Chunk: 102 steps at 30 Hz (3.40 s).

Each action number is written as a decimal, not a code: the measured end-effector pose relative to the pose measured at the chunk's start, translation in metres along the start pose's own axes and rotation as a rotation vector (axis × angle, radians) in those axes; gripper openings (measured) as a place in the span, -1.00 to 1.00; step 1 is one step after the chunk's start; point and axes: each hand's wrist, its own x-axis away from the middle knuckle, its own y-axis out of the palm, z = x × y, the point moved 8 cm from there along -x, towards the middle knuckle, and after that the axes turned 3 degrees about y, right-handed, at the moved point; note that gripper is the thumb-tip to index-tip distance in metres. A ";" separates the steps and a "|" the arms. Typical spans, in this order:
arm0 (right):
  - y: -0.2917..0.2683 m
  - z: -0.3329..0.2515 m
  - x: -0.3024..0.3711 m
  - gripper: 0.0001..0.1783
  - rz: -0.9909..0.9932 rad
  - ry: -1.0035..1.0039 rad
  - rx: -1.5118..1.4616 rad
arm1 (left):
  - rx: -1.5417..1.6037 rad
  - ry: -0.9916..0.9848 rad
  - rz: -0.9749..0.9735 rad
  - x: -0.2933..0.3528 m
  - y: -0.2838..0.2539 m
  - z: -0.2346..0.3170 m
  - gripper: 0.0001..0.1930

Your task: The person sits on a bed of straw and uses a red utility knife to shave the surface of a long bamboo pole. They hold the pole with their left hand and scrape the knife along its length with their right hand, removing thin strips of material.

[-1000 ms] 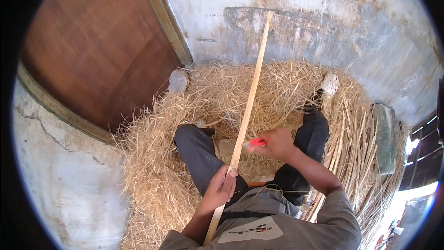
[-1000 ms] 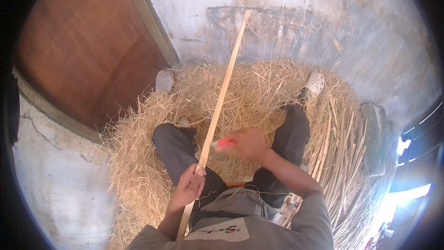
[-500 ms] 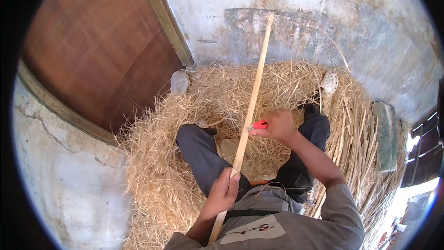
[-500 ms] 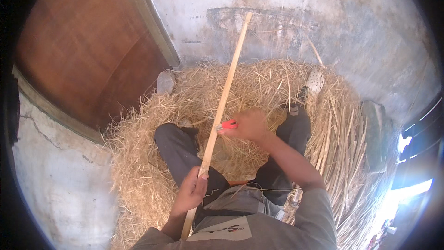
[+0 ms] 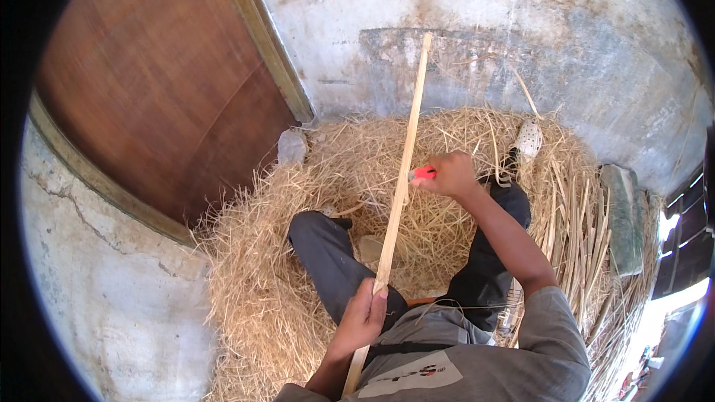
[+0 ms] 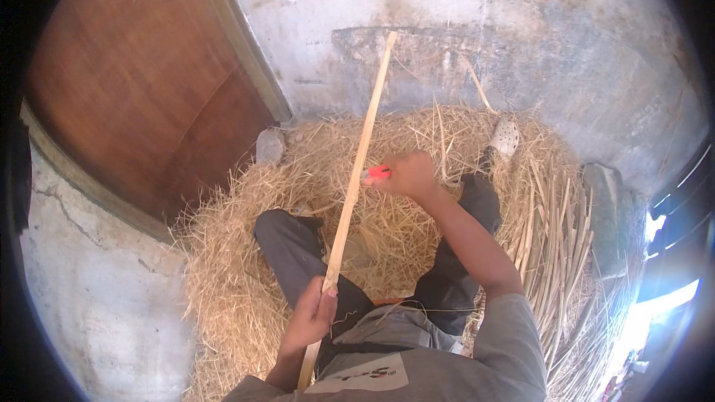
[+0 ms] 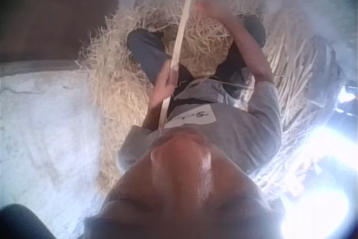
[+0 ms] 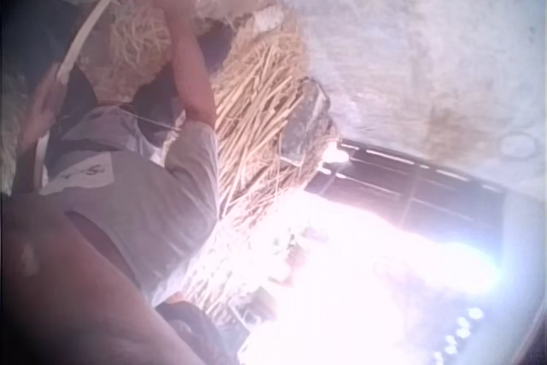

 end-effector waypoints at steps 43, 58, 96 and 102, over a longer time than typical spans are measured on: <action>-0.015 -0.040 0.057 -0.29 -0.160 0.218 -0.169 | 0.045 -0.026 -0.020 -0.012 0.009 -0.009 -0.81; -0.021 -0.078 0.044 -0.23 -0.038 -0.113 -0.157 | -0.231 0.082 0.076 -0.007 -0.007 0.018 -0.86; -0.003 0.185 -0.023 -0.09 -0.202 0.706 0.173 | -0.078 -0.117 -0.207 0.028 0.029 0.008 -0.85; -0.028 0.249 -0.012 -0.02 -0.227 0.888 0.249 | -0.047 -0.117 -0.260 0.038 0.034 0.005 -0.84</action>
